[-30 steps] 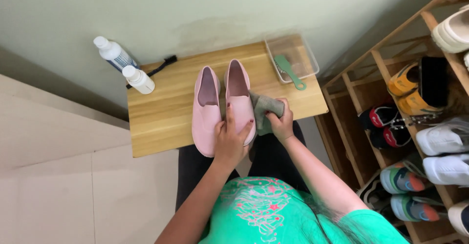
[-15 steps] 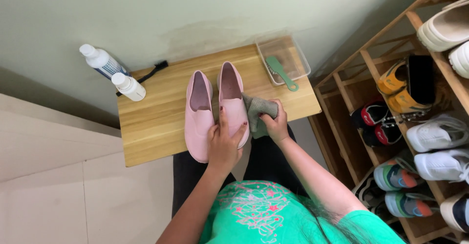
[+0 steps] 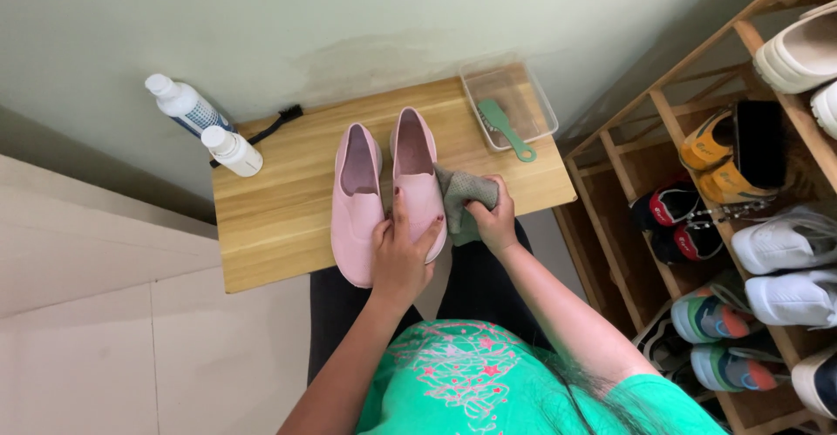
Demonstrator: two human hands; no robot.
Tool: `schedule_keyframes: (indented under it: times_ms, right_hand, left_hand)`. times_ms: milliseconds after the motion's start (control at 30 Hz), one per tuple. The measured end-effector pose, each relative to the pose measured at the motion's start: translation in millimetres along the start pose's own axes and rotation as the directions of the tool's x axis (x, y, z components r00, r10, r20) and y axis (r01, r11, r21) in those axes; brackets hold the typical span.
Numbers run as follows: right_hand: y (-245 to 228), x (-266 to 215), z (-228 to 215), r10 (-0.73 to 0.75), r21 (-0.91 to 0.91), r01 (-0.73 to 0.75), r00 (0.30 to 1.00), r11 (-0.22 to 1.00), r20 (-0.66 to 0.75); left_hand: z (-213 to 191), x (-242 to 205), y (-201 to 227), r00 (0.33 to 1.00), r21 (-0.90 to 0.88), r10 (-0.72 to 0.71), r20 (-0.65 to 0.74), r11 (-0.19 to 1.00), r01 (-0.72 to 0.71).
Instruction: The person wipes a pair of pink slip-on shoes with a cloth. They clean the exterior, sole, and interior of one shoe, then repeat the process on the second shoe, placing both on a wooden table after cleaning.
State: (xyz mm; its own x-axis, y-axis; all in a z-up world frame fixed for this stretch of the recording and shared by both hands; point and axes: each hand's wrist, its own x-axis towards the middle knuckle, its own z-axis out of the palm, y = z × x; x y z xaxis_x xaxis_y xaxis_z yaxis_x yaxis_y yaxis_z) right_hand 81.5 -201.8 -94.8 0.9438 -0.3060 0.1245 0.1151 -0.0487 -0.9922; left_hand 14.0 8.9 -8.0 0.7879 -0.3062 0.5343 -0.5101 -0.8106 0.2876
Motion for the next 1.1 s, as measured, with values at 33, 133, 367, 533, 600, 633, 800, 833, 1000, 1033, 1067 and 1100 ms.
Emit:
schedule_keyframes:
  times_ms: [33,133,367,533,600,633,800,833,1000,1033,1067,1100]
  right_hand:
    - [-0.5,-0.7,-1.5,0.001,0.001,-0.001,1.000,1.000,0.001]
    - [-3.6,-0.5,-1.9,0.012,-0.004,-0.012,1.000,1.000,0.006]
    - [-15.4,1.7,-1.1,0.114,0.106,-0.113,0.993,0.988,-0.005]
    - [-0.7,8.6,-2.8,0.107,0.143,-0.100,0.994,0.985,-0.037]
    - [-14.8,4.8,0.2,0.116,0.123,-0.113,0.993,0.986,-0.022]
    - [-15.9,7.9,1.5,0.112,0.126,-0.108,0.994,0.986,-0.019]
    - [-12.9,17.6,-2.7,0.125,0.167,-0.135,0.990,0.977,0.071]
    - [-17.1,8.8,-2.6,0.132,0.167,-0.141,0.989,0.976,0.063]
    - [-21.9,10.8,1.7,0.181,0.106,-0.189,0.980,0.976,0.079]
    - [-20.3,13.2,1.2,0.177,0.109,-0.184,0.981,0.977,0.077]
    - [-18.4,12.6,-0.6,0.211,0.097,-0.220,0.973,0.971,0.098]
    - [-16.4,11.9,-2.3,0.245,0.084,-0.256,0.962,0.963,0.118]
  left_hand:
    - [0.5,-0.6,0.8,1.000,0.001,0.000,0.001,1.000,0.000]
    - [0.0,-1.9,-0.8,1.000,0.008,-0.011,-0.007,1.000,0.011]
    - [-3.6,-5.7,-20.2,0.996,-0.086,-0.029,-0.087,0.996,0.021]
    - [-59.8,23.9,-33.7,0.998,-0.284,-0.047,-0.049,0.958,0.031]
    - [-78.0,38.8,-45.7,1.000,-0.207,-0.019,-0.013,0.978,0.016]
    - [-89.7,52.5,-46.8,1.000,-0.203,-0.019,-0.018,0.979,0.016]
    - [-114.4,110.5,-55.6,0.972,-0.419,0.180,-0.151,0.879,-0.228]
    - [-112.3,112.6,-51.3,0.973,-0.425,0.183,-0.143,0.876,-0.227]
    - [-72.2,132.9,-45.8,0.960,-0.680,-0.079,-0.267,0.721,-0.130]
    - [-64.5,135.4,-41.8,0.960,-0.679,-0.074,-0.270,0.722,-0.135]
    - [-56.6,135.4,-37.0,0.931,-0.623,-0.145,-0.336,0.775,-0.104]
    - [-48.7,135.2,-32.3,0.891,-0.566,-0.208,-0.404,0.822,-0.065]
